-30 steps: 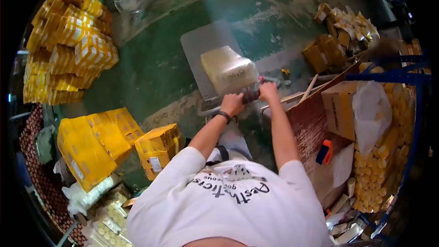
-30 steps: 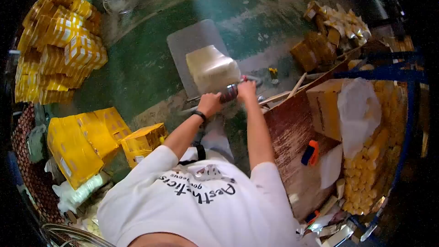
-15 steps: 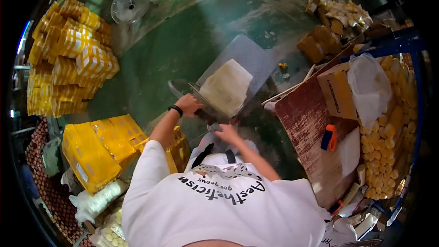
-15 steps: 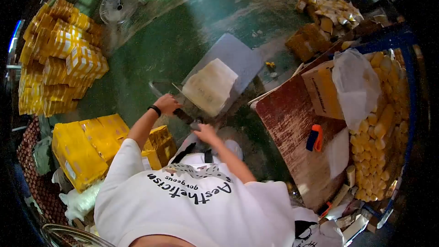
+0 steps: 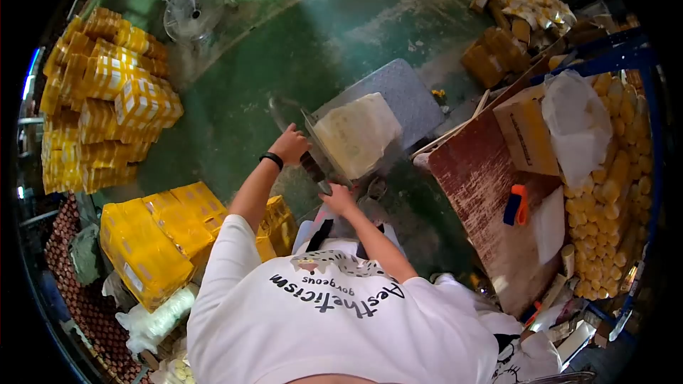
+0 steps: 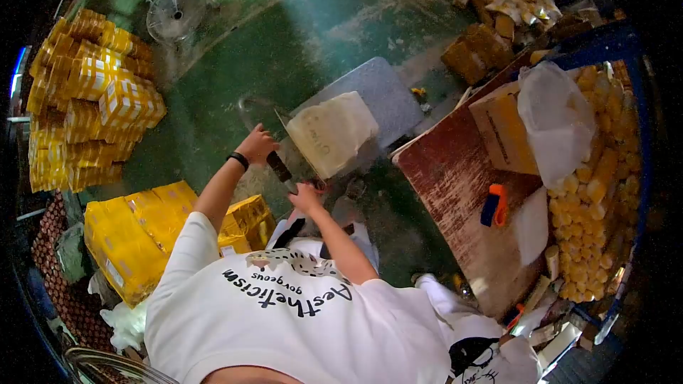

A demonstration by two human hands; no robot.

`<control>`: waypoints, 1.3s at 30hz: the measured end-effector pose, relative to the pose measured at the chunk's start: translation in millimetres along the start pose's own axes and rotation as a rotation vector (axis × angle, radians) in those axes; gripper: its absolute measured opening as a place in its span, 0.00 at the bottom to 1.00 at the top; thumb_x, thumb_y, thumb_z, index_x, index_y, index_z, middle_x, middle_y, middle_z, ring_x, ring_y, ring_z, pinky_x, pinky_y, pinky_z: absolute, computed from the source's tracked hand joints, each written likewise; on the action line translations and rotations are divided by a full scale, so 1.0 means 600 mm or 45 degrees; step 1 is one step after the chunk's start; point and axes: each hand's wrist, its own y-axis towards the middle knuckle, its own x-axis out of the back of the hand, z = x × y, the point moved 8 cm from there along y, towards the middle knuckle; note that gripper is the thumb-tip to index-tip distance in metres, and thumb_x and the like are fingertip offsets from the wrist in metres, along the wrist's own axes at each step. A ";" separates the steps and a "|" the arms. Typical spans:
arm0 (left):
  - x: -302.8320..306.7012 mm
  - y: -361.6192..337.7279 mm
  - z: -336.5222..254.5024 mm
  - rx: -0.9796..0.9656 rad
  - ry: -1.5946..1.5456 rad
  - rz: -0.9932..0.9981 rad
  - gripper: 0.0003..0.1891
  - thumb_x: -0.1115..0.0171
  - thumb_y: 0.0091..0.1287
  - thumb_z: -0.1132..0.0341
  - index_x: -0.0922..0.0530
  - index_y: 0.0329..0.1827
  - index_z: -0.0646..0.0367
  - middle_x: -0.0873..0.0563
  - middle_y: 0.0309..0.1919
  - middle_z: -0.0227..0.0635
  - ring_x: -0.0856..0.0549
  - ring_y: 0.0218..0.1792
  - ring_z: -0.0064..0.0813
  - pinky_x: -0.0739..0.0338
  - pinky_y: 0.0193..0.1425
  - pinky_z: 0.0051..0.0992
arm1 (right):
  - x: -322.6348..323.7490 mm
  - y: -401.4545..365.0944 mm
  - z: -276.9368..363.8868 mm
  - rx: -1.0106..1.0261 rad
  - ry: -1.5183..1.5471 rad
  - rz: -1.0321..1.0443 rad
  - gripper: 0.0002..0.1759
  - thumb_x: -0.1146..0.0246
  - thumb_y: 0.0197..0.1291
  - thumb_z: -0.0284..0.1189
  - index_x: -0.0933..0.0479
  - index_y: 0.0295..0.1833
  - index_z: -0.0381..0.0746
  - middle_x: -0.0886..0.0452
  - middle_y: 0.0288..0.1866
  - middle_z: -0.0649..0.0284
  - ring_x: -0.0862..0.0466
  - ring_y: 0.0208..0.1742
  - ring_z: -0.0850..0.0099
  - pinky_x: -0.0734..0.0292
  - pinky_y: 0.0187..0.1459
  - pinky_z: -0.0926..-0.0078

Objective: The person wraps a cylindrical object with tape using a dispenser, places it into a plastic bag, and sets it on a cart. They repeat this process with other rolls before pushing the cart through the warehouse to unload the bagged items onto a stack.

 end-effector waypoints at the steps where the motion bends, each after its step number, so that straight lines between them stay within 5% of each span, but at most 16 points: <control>1: 0.012 0.010 -0.005 -0.004 -0.015 -0.037 0.08 0.34 0.44 0.59 0.19 0.29 0.42 0.17 0.25 0.26 0.18 0.37 0.27 0.36 0.51 0.34 | 0.014 0.004 -0.009 0.041 0.010 -0.022 0.22 0.36 0.50 0.45 0.23 0.40 0.36 0.19 0.38 0.45 0.21 0.46 0.45 0.28 0.47 0.53; 7: 0.030 0.088 -0.033 -0.094 -0.085 -0.139 0.09 0.36 0.49 0.64 0.19 0.34 0.43 0.20 0.25 0.28 0.20 0.38 0.27 0.39 0.53 0.36 | 0.141 -0.010 -0.015 -0.009 -0.356 -0.229 0.21 0.35 0.52 0.41 0.30 0.43 0.36 0.20 0.36 0.42 0.21 0.42 0.44 0.26 0.44 0.49; 13: 0.061 0.161 -0.047 -0.113 0.007 -0.139 0.13 0.36 0.51 0.65 0.20 0.41 0.40 0.20 0.34 0.25 0.23 0.47 0.27 0.40 0.57 0.44 | 0.221 0.011 -0.040 -0.006 -0.457 -0.287 0.23 0.37 0.56 0.40 0.37 0.45 0.35 0.20 0.31 0.41 0.21 0.37 0.41 0.27 0.40 0.46; 21: 0.072 0.192 -0.020 0.021 0.052 -0.187 0.19 0.33 0.50 0.65 0.20 0.47 0.38 0.23 0.43 0.26 0.29 0.54 0.30 0.42 0.61 0.51 | 0.243 0.036 -0.025 0.055 -0.286 -0.212 0.22 0.38 0.56 0.37 0.39 0.46 0.35 0.22 0.35 0.40 0.22 0.39 0.39 0.28 0.40 0.47; 23: 0.069 0.201 -0.012 0.046 0.023 -0.055 0.13 0.39 0.56 0.65 0.20 0.44 0.38 0.21 0.46 0.24 0.27 0.56 0.29 0.37 0.58 0.51 | 0.238 0.038 -0.026 0.140 -0.202 -0.176 0.21 0.38 0.56 0.36 0.38 0.46 0.34 0.22 0.37 0.40 0.24 0.42 0.39 0.28 0.41 0.48; 27: 0.076 0.203 0.005 0.009 0.009 -0.126 0.12 0.38 0.54 0.66 0.21 0.42 0.43 0.22 0.39 0.27 0.26 0.50 0.29 0.35 0.52 0.38 | 0.265 0.012 -0.058 0.294 0.068 -0.177 0.19 0.34 0.53 0.36 0.29 0.44 0.35 0.22 0.38 0.53 0.20 0.43 0.62 0.24 0.43 0.65; 28: 0.083 0.200 0.007 -0.007 -0.021 -0.192 0.12 0.38 0.53 0.66 0.22 0.42 0.44 0.23 0.38 0.28 0.26 0.49 0.29 0.36 0.52 0.37 | 0.292 -0.005 -0.087 0.232 0.275 -0.199 0.18 0.32 0.52 0.34 0.26 0.45 0.36 0.22 0.37 0.61 0.21 0.40 0.74 0.25 0.42 0.74; 29: 0.092 0.198 0.006 -0.015 -0.058 -0.260 0.12 0.38 0.53 0.67 0.22 0.42 0.45 0.23 0.36 0.28 0.25 0.47 0.29 0.36 0.51 0.35 | 0.354 -0.046 -0.080 0.056 0.452 -0.226 0.14 0.33 0.52 0.30 0.24 0.43 0.36 0.22 0.36 0.64 0.22 0.38 0.75 0.25 0.41 0.77; 31: 0.105 0.198 0.005 -0.039 -0.045 -0.308 0.14 0.37 0.51 0.68 0.23 0.41 0.46 0.24 0.35 0.29 0.26 0.45 0.31 0.36 0.53 0.34 | 0.499 -0.132 -0.131 0.136 0.349 -0.772 0.07 0.35 0.54 0.26 0.22 0.40 0.37 0.21 0.35 0.65 0.22 0.36 0.75 0.25 0.39 0.78; 34: 0.109 0.200 0.005 -0.033 -0.064 -0.297 0.15 0.34 0.47 0.66 0.24 0.40 0.47 0.24 0.35 0.30 0.26 0.46 0.31 0.36 0.54 0.34 | 0.682 -0.338 -0.283 -0.478 0.021 -1.605 0.15 0.36 0.56 0.28 0.29 0.47 0.37 0.25 0.42 0.58 0.24 0.45 0.65 0.28 0.47 0.66; 35: 0.111 0.198 0.000 -0.039 -0.083 -0.289 0.16 0.34 0.47 0.66 0.24 0.40 0.47 0.24 0.36 0.30 0.26 0.46 0.31 0.36 0.54 0.34 | 0.726 -0.401 -0.356 -0.900 -0.467 -1.623 0.23 0.34 0.56 0.32 0.31 0.54 0.35 0.28 0.52 0.54 0.27 0.55 0.60 0.28 0.52 0.62; 37: 0.120 0.202 0.002 -0.043 -0.099 -0.290 0.16 0.34 0.46 0.66 0.24 0.40 0.48 0.23 0.36 0.30 0.26 0.46 0.31 0.36 0.54 0.34 | 0.750 -0.508 -0.467 -1.631 -0.856 -1.652 0.33 0.34 0.55 0.41 0.36 0.61 0.35 0.35 0.64 0.52 0.36 0.66 0.57 0.31 0.59 0.58; 39: 0.124 0.206 0.001 -0.050 -0.108 -0.260 0.17 0.33 0.46 0.67 0.24 0.41 0.49 0.23 0.38 0.31 0.26 0.48 0.32 0.36 0.55 0.34 | 0.738 -0.516 -0.509 -1.650 -0.808 -1.386 0.38 0.35 0.55 0.46 0.39 0.64 0.36 0.42 0.69 0.52 0.42 0.70 0.56 0.34 0.62 0.55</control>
